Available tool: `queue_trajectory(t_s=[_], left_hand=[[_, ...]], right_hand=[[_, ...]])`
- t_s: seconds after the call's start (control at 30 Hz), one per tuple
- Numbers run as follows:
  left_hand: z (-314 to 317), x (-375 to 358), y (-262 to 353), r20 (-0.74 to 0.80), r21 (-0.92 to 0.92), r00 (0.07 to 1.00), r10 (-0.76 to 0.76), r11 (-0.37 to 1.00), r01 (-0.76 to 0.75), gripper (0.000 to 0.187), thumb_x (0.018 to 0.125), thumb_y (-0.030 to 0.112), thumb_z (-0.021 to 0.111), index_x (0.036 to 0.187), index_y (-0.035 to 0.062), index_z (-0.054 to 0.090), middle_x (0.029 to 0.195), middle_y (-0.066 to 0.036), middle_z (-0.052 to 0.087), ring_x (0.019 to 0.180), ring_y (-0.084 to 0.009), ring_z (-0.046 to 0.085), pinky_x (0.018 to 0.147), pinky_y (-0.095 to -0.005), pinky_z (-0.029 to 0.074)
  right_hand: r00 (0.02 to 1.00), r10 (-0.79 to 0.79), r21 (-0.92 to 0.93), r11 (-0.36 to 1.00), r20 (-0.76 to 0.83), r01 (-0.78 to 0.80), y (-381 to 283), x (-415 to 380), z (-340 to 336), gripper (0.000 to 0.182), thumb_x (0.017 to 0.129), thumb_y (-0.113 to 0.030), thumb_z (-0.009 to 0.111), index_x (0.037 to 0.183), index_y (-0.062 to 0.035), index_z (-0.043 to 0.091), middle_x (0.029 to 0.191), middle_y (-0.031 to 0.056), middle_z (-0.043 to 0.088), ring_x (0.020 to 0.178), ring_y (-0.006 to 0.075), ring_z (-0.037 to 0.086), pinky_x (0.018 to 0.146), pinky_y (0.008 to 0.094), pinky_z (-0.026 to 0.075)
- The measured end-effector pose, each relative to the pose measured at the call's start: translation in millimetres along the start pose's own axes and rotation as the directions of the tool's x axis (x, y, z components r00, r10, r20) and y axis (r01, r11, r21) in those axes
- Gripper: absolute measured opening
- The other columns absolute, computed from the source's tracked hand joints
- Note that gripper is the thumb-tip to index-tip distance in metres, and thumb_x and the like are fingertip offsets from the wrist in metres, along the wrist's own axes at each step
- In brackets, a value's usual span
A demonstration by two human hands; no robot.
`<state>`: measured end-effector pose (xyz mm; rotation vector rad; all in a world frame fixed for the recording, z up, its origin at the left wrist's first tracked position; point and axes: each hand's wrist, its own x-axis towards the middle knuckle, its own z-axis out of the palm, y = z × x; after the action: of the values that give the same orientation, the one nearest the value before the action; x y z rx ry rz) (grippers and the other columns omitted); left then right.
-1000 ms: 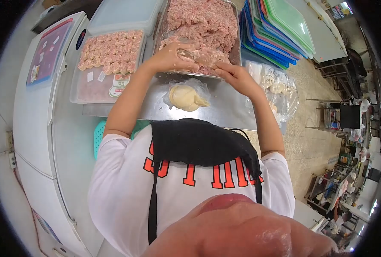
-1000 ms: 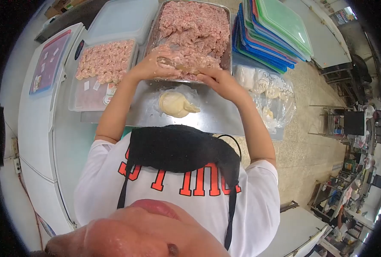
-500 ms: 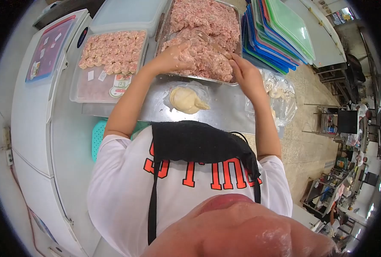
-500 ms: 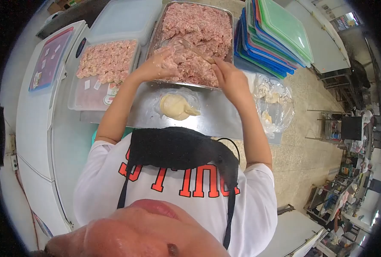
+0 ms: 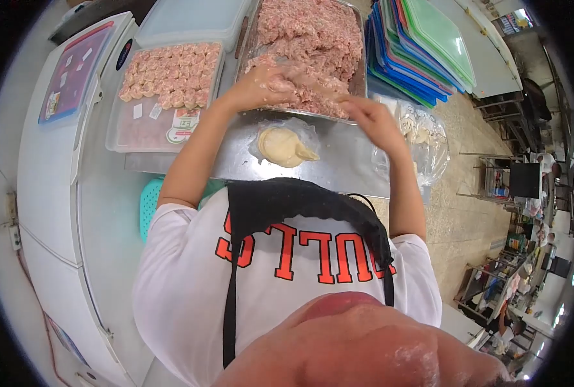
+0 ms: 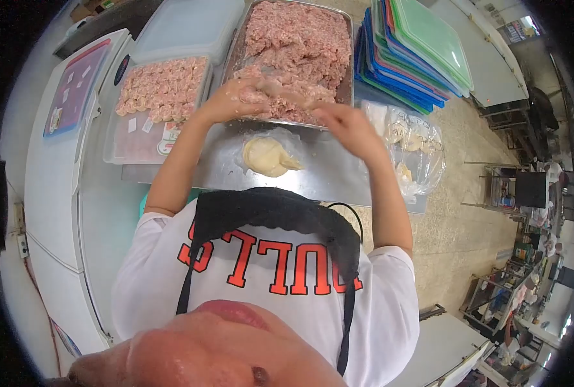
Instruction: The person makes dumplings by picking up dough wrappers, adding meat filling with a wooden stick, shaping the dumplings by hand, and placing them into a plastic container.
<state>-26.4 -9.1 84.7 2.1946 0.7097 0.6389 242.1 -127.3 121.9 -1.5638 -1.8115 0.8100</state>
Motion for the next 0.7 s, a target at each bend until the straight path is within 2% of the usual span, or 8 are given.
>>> queue_trajectory(t_s=[0.13, 0.2, 0.23, 0.33, 0.4, 0.53, 0.6, 0.7], left_hand=[[-3.3, 6.7, 2.6, 0.144, -0.001, 0.988, 0.057, 0.998, -0.057, 0.048, 0.072, 0.030, 0.078, 0.108, 0.0027, 0.063, 0.106, -0.011, 0.065, 0.100, -0.0246, 0.059, 0.091, -0.0346, 0.044], [12.0, 1.1, -14.5, 0.008, -0.118, 1.000, -0.010, 0.993, 0.011, 0.044, 0.073, 0.030, 0.078, 0.102, 0.0025, 0.062, 0.098, -0.009, 0.064, 0.091, -0.0215, 0.059, 0.084, -0.0326, 0.047], [11.5, 1.2, -15.8, 0.003, -0.114, 1.000, -0.014, 0.993, 0.015, 0.044, 0.073, 0.030, 0.078, 0.102, 0.0025, 0.062, 0.098, -0.009, 0.064, 0.091, -0.0215, 0.059, 0.084, -0.0326, 0.047], [11.2, 3.4, -22.1, -0.036, -0.103, 0.996, -0.083, 0.992, 0.079, 0.043, 0.074, 0.029, 0.078, 0.104, 0.0030, 0.061, 0.100, -0.008, 0.063, 0.092, -0.0179, 0.059, 0.083, -0.0310, 0.047], [11.6, 3.8, -34.4, -0.018, 0.129, 1.000, -0.022, 0.991, 0.025, 0.070, 0.070, 0.046, 0.078, 0.121, 0.0029, 0.058, 0.125, -0.020, 0.056, 0.116, -0.0319, 0.053, 0.098, -0.0393, 0.041], [7.5, -7.0, -24.9, -0.132, -0.011, 0.983, -0.125, 0.992, 0.124, 0.069, 0.071, 0.046, 0.077, 0.123, 0.0053, 0.057, 0.130, -0.020, 0.052, 0.121, -0.0341, 0.049, 0.102, -0.0399, 0.039], [-4.5, -6.6, 3.3, -0.074, -0.212, 0.997, 0.003, 0.977, -0.018, 0.066, 0.073, 0.045, 0.077, 0.123, 0.0076, 0.058, 0.130, -0.020, 0.053, 0.121, -0.0343, 0.049, 0.102, -0.0395, 0.038], [-0.3, -6.4, -3.2, -0.114, -0.051, 0.989, -0.089, 0.995, 0.084, 0.055, 0.072, 0.031, 0.079, 0.116, 0.0047, 0.061, 0.120, -0.014, 0.061, 0.116, -0.0265, 0.053, 0.101, -0.0339, 0.037]], right_hand=[[0.974, 0.066, -0.093, 0.995, 0.217, -0.046, 0.9, 6.6, 8.8, 0.033, 0.095, -0.024, 0.056, 0.118, -0.0008, 0.061, 0.102, 0.0119, 0.068, 0.089, 0.0168, 0.062, 0.081, 0.0306, 0.047], [0.975, -0.157, -0.303, 0.932, 0.157, 0.198, -1.1, 13.3, -10.7, 0.030, 0.093, -0.022, 0.058, 0.116, -0.0043, 0.063, 0.100, 0.0139, 0.068, 0.089, 0.0253, 0.064, 0.079, 0.0328, 0.049], [0.992, -0.082, -0.475, 0.872, 0.096, 0.118, -23.3, 9.9, -16.2, 0.027, 0.091, -0.022, 0.059, 0.113, -0.0067, 0.065, 0.098, 0.0153, 0.066, 0.088, 0.0321, 0.062, 0.076, 0.0349, 0.049], [0.971, -0.237, -0.400, 0.887, 0.031, 0.230, -25.9, 3.7, 1.0, 0.025, 0.091, -0.023, 0.059, 0.110, -0.0079, 0.066, 0.095, 0.0151, 0.066, 0.086, 0.0330, 0.062, 0.075, 0.0361, 0.050], [0.971, -0.240, -0.455, 0.862, 0.021, 0.223, -21.7, 6.7, 4.0, 0.024, 0.091, -0.022, 0.059, 0.109, -0.0082, 0.066, 0.095, 0.0151, 0.066, 0.086, 0.0331, 0.062, 0.076, 0.0372, 0.050], [0.988, -0.153, -0.340, 0.929, 0.003, 0.145, -24.9, 13.3, -30.7, 0.025, 0.092, -0.023, 0.058, 0.109, -0.0055, 0.066, 0.101, 0.0171, 0.066, 0.091, 0.0321, 0.064, 0.080, 0.0334, 0.050], [0.987, -0.143, -0.203, 0.971, -0.068, 0.127, -26.3, 11.1, -35.6, 0.027, 0.093, -0.024, 0.058, 0.109, -0.0042, 0.065, 0.104, 0.0180, 0.066, 0.093, 0.0319, 0.064, 0.082, 0.0322, 0.050], [0.985, -0.170, -0.138, 0.976, 0.010, 0.170, -32.3, 6.3, -19.9, 0.029, 0.093, -0.023, 0.058, 0.111, -0.0014, 0.064, 0.106, 0.0174, 0.066, 0.095, 0.0275, 0.065, 0.083, 0.0305, 0.049]])
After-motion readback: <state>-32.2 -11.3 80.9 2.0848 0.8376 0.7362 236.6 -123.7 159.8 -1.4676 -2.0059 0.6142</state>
